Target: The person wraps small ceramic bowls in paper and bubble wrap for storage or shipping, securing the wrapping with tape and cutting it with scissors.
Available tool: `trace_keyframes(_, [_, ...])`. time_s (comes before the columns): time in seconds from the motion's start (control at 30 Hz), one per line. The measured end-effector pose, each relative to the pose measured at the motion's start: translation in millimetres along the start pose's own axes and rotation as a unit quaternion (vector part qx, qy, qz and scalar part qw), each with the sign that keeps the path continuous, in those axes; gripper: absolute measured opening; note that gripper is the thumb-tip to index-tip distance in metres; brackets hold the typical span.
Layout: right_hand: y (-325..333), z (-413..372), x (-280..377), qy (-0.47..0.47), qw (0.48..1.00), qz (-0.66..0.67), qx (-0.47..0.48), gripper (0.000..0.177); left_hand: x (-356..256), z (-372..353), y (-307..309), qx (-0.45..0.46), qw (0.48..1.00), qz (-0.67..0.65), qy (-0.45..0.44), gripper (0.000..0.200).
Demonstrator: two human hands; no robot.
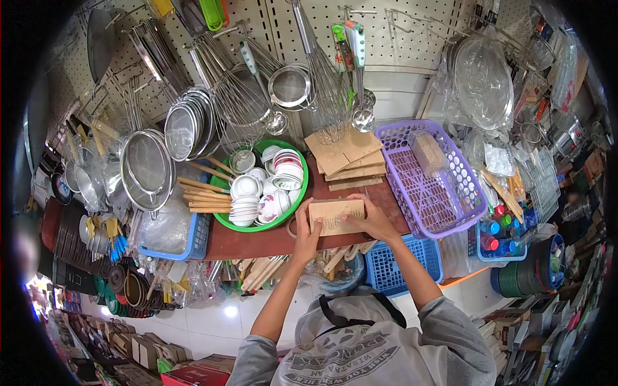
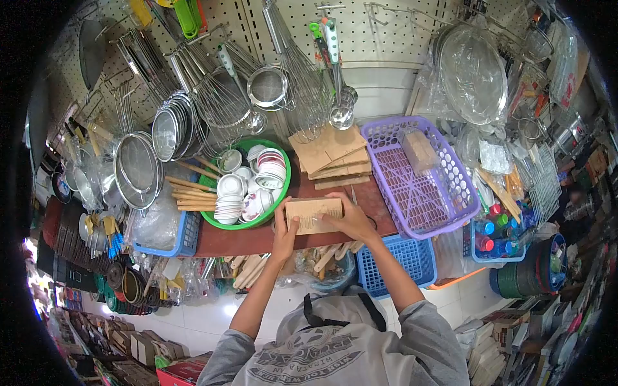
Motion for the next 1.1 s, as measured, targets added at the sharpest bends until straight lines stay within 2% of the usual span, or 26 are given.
trace_keyframes(0.17, [-4.5, -8.9, 23.3, -0.082, 0.995, -0.047, -0.018, 0.067, 2.8, -1.3, -1.4, -0.005, 1.0, -0.002, -0.011, 0.057])
trace_keyframes(0.37, [-8.2, -7.3, 6.0, -0.013, 1.0, -0.01, -0.011, 0.071, 11.5, -6.1, -4.5, -0.003, 1.0, -0.01, -0.001, 0.057])
trace_keyframes(0.47, [-4.4, -6.6, 9.1, -0.02, 0.999, -0.025, 0.01, 0.071, 18.3, -7.6, -7.7, -0.008, 1.0, -0.015, -0.015, 0.056])
trace_keyframes(0.77, [0.1, -8.8, 13.3, -0.059, 0.997, -0.036, -0.016, 0.072, 14.6, -4.4, -10.6, 0.002, 1.0, -0.024, -0.002, 0.055])
trace_keyframes(0.97, [3.4, -5.1, -5.9, -0.048, 0.998, -0.046, -0.004, 0.074, 27.0, -3.6, -17.0, 0.016, 0.999, -0.035, 0.01, 0.054])
trace_keyframes(1.1, [7.9, -6.6, 5.9, -0.067, 0.993, -0.091, -0.028, 0.065, 25.6, -3.0, -19.9, 0.019, 0.999, -0.044, 0.013, 0.054])
Point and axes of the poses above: each hand's wrist, its own z-axis towards the middle knuckle, its own y-axis out of the back of the hand, x = y × z, the point moved 5 cm from there along z, towards the middle knuckle, and after that the axes turned 4 degrees about -x, right-handed, at the moved point
